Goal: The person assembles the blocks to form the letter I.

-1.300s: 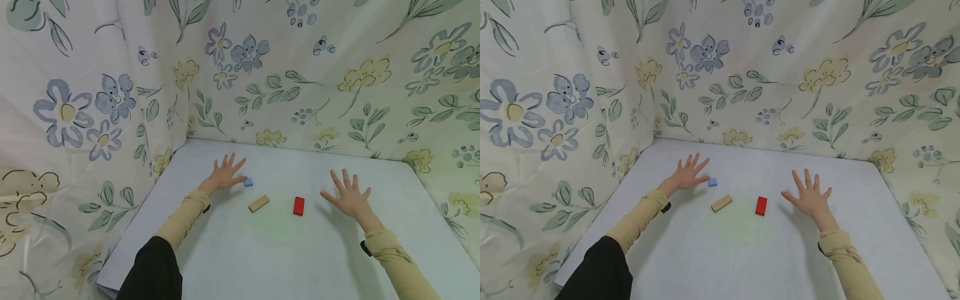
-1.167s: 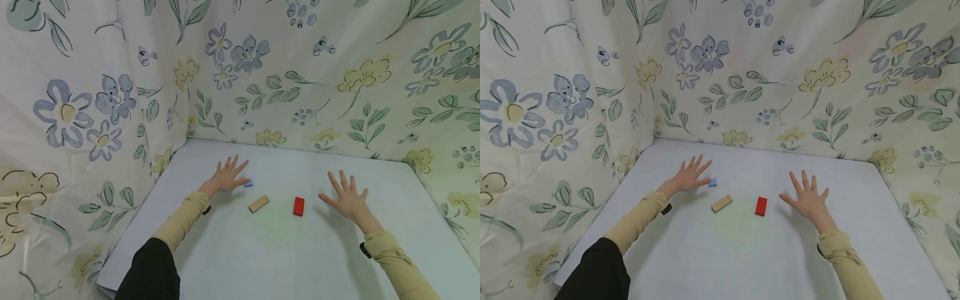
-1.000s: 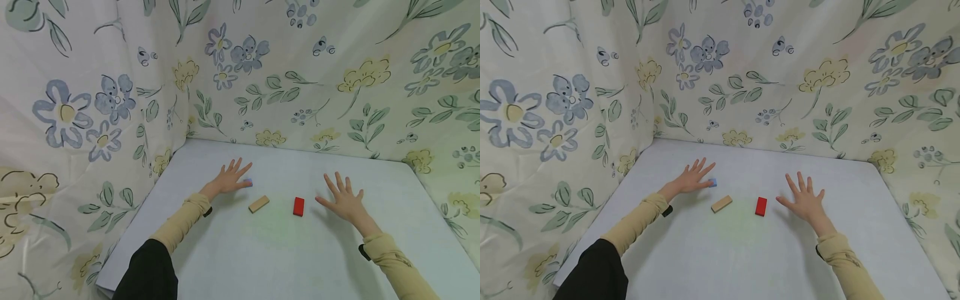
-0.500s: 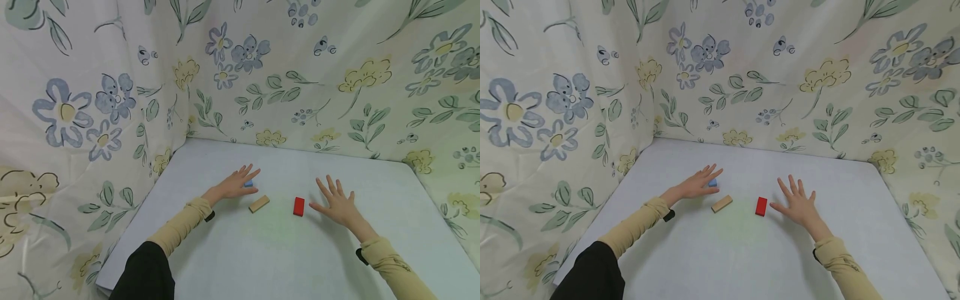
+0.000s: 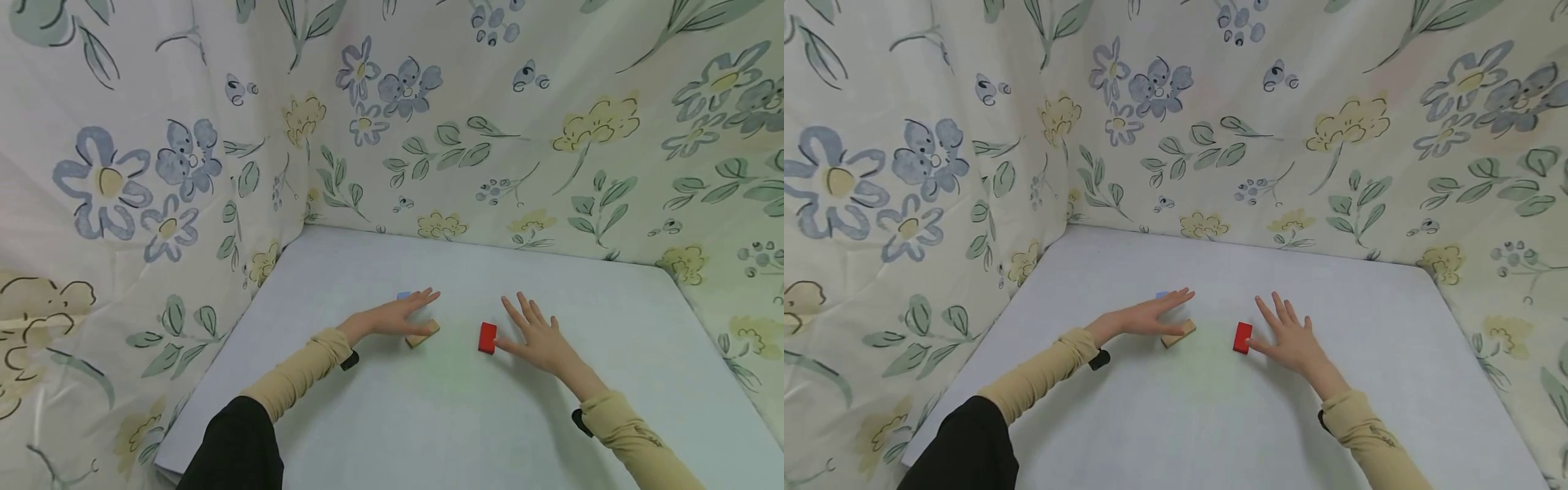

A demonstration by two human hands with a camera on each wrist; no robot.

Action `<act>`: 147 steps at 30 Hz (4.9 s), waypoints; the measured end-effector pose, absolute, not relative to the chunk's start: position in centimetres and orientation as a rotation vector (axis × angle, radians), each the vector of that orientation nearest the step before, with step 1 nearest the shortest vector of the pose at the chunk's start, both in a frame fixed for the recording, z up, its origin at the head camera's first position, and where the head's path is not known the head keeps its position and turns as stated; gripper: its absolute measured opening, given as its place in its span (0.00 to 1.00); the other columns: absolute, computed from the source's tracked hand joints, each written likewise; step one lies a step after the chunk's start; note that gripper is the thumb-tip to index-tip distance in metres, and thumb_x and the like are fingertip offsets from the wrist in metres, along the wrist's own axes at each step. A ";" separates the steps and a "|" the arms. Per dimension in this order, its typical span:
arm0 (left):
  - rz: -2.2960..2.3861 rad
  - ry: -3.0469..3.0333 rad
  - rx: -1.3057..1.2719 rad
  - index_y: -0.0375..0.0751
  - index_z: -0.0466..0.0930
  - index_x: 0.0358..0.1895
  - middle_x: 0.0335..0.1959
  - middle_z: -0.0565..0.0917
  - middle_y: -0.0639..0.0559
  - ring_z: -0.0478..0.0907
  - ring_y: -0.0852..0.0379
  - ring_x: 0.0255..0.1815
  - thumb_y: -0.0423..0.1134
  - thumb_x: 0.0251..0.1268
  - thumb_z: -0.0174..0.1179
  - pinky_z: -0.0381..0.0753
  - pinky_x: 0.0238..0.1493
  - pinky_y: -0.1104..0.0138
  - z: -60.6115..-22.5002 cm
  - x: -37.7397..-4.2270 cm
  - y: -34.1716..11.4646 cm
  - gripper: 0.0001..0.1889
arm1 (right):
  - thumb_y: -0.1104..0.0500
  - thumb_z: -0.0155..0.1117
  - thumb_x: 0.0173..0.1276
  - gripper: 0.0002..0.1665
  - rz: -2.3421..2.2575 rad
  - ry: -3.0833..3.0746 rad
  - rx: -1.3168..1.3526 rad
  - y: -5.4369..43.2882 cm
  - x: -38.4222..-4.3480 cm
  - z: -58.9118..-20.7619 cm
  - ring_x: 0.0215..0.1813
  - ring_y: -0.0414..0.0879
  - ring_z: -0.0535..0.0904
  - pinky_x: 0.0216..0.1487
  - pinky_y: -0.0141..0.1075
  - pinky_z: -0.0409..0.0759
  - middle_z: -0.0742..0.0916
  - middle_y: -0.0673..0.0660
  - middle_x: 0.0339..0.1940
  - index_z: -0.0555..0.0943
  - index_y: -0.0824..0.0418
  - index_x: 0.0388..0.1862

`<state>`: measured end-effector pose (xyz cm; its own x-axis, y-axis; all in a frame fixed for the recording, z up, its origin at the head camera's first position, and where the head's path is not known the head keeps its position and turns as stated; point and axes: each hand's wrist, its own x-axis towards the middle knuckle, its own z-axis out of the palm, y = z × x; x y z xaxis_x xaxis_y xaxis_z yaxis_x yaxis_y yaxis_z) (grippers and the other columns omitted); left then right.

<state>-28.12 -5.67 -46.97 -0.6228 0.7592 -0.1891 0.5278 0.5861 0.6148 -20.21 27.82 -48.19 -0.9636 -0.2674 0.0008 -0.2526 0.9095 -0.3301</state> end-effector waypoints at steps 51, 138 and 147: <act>0.688 2.118 1.134 0.50 0.55 0.74 0.75 0.58 0.58 0.54 0.59 0.75 0.38 0.55 0.69 0.56 0.75 0.63 -49.7 -30.4 -6.3 0.43 | 0.57 0.69 0.59 0.43 -1.086 2.899 -0.399 25.6 -19.6 -52.1 0.68 0.68 0.65 0.65 0.59 0.67 0.70 0.72 0.67 0.62 0.71 0.69; 0.824 2.171 1.068 0.48 0.64 0.70 0.70 0.68 0.58 0.62 0.62 0.71 0.39 0.46 0.75 0.61 0.72 0.70 -50.5 -30.2 -6.1 0.43 | 0.61 0.72 0.56 0.43 -1.433 2.733 -0.412 23.2 -20.6 -48.2 0.65 0.62 0.71 0.56 0.43 0.77 0.74 0.68 0.65 0.65 0.69 0.68; 0.835 2.165 1.078 0.49 0.64 0.70 0.70 0.67 0.57 0.63 0.61 0.70 0.39 0.47 0.74 0.61 0.72 0.69 -50.5 -30.3 -6.2 0.43 | 0.61 0.73 0.55 0.43 -1.451 2.710 -0.413 22.8 -20.6 -48.3 0.65 0.60 0.72 0.55 0.42 0.77 0.74 0.68 0.65 0.66 0.68 0.68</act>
